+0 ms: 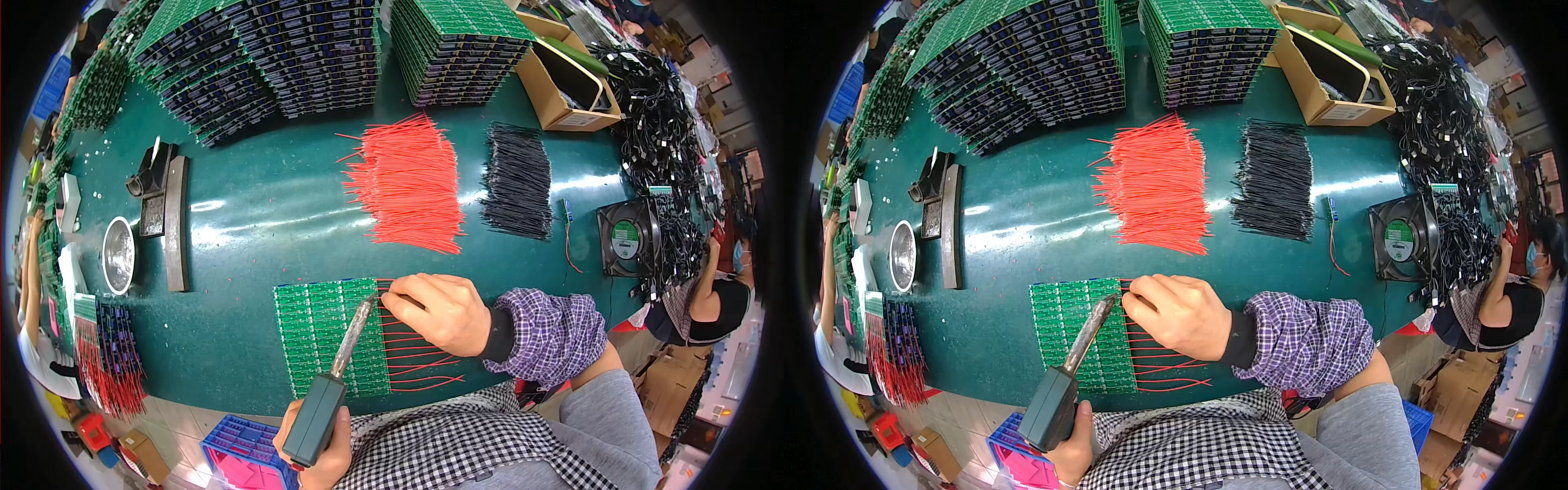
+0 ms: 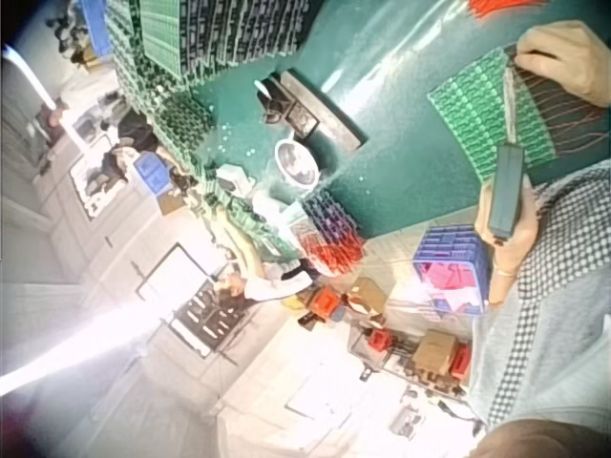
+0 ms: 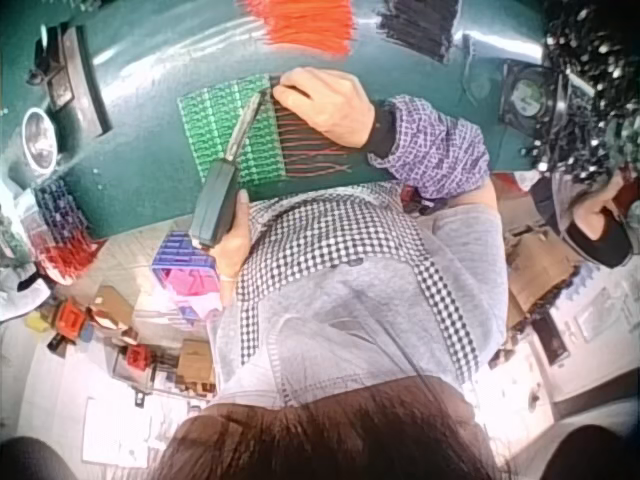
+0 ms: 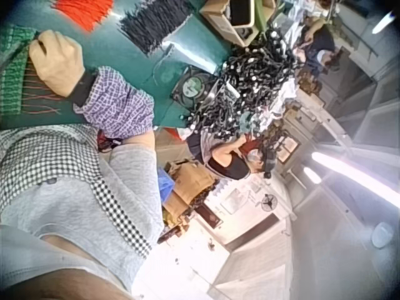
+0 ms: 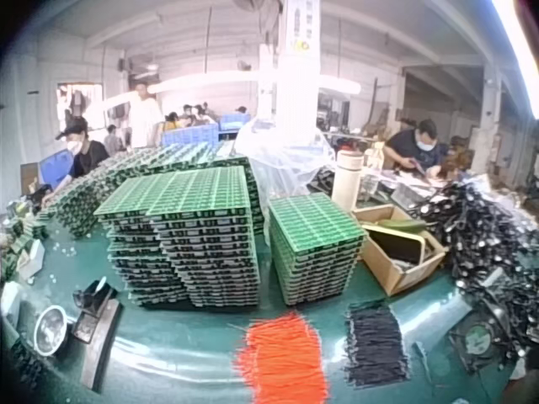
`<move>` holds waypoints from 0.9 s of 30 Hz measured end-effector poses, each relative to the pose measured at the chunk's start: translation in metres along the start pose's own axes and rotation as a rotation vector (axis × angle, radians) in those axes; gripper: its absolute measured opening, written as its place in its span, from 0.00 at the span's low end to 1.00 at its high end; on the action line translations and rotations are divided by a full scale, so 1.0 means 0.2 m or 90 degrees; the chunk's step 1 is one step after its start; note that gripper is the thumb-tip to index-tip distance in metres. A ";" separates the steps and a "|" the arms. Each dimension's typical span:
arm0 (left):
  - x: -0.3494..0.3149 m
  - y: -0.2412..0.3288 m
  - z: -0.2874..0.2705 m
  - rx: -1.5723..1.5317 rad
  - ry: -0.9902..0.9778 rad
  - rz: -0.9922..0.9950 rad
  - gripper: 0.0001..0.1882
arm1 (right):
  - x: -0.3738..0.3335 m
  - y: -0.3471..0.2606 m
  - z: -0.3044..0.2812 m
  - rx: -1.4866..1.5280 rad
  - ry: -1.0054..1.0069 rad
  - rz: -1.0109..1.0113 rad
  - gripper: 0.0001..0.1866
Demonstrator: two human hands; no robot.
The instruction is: The person solders red wires and black wires onto small green LED circuit board panels using a soldering iron.
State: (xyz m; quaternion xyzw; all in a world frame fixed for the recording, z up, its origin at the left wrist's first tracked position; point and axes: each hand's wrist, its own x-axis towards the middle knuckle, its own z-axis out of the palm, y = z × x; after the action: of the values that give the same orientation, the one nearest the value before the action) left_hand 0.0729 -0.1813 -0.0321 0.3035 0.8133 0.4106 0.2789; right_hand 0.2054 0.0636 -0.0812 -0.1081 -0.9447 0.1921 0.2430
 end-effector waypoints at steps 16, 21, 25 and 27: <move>-0.05 -0.05 -0.01 0.030 0.019 -0.012 0.21 | 0.00 0.00 0.00 0.001 -0.006 0.003 0.15; -0.05 -0.02 -0.02 0.065 -0.008 -0.062 0.21 | 0.00 0.00 0.00 0.003 -0.005 0.002 0.14; -0.06 -0.02 -0.02 0.032 0.008 -0.053 0.21 | 0.00 0.00 0.00 0.005 0.002 0.000 0.14; -0.07 -0.03 0.00 0.031 0.017 -0.050 0.21 | 0.00 0.00 0.01 -0.009 0.012 -0.009 0.13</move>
State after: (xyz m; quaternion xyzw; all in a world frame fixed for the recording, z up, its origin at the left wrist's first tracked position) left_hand 0.0793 -0.1944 -0.0344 0.2726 0.8382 0.3830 0.2765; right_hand 0.2042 0.0634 -0.0817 -0.1047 -0.9443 0.1829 0.2528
